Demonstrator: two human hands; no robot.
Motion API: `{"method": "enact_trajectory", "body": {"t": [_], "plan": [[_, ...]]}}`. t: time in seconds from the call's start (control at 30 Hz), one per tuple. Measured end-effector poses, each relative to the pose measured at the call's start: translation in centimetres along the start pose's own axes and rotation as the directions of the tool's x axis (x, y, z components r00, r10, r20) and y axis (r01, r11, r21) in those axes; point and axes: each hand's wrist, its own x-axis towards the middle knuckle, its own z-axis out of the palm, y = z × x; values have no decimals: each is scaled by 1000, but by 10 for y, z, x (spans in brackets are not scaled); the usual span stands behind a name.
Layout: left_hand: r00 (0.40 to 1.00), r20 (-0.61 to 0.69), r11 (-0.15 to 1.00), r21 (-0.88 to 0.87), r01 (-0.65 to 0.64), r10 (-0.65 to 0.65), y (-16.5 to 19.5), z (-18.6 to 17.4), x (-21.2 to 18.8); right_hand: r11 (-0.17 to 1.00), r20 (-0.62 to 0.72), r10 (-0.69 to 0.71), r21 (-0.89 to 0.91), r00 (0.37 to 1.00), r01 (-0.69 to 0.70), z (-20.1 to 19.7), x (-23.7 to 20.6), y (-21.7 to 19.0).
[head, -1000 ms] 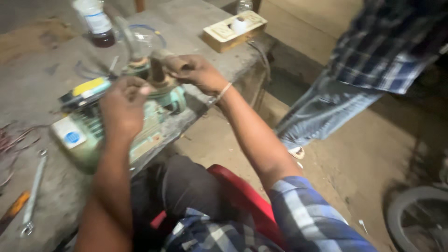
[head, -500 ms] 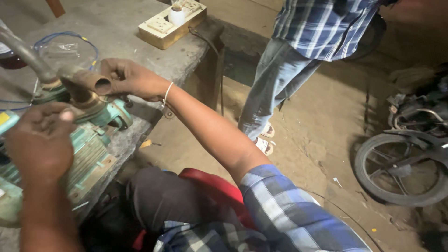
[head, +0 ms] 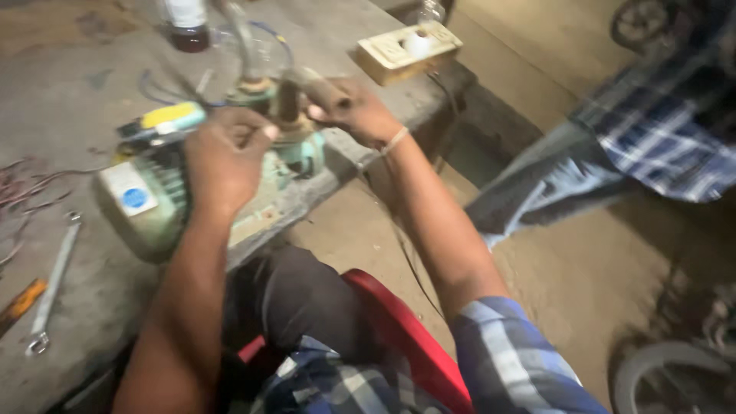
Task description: The person uses a wrench to loosen and remove a curved metal pipe from a water pump assembly on a workbench. They then reattach the pipe and tighten it back into place.
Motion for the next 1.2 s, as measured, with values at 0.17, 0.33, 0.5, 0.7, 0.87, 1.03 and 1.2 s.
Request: {"method": "enact_trajectory", "body": {"t": [0.17,0.33,0.5,0.7,0.87,1.03,1.2], "plan": [[996,8,978,-192,-85,88,-1,-4,2,1000,40,-12,-7,999,13,7,4,-9],[998,34,999,17,-50,50,7,-9,3,998,46,-61,-9,997,61,7,5,-10],[999,-47,989,-145,-27,21,9,-2,-2,996,112,-34,82,993,25,7,6,-15],[978,-91,982,0,-190,189,10,-2,-6,995,163,-39,101,986,23,8,5,-22],[992,-68,994,-20,110,-111,18,-2,-4,995,79,-18,-100,997,26,7,1,-24],[996,-65,992,-102,-73,67,16,-4,-2,993,94,43,108,995,-53,9,1,-23],[998,-46,998,-59,-35,33,12,-4,-2,999,61,-12,42,998,9,5,2,-14]]}}
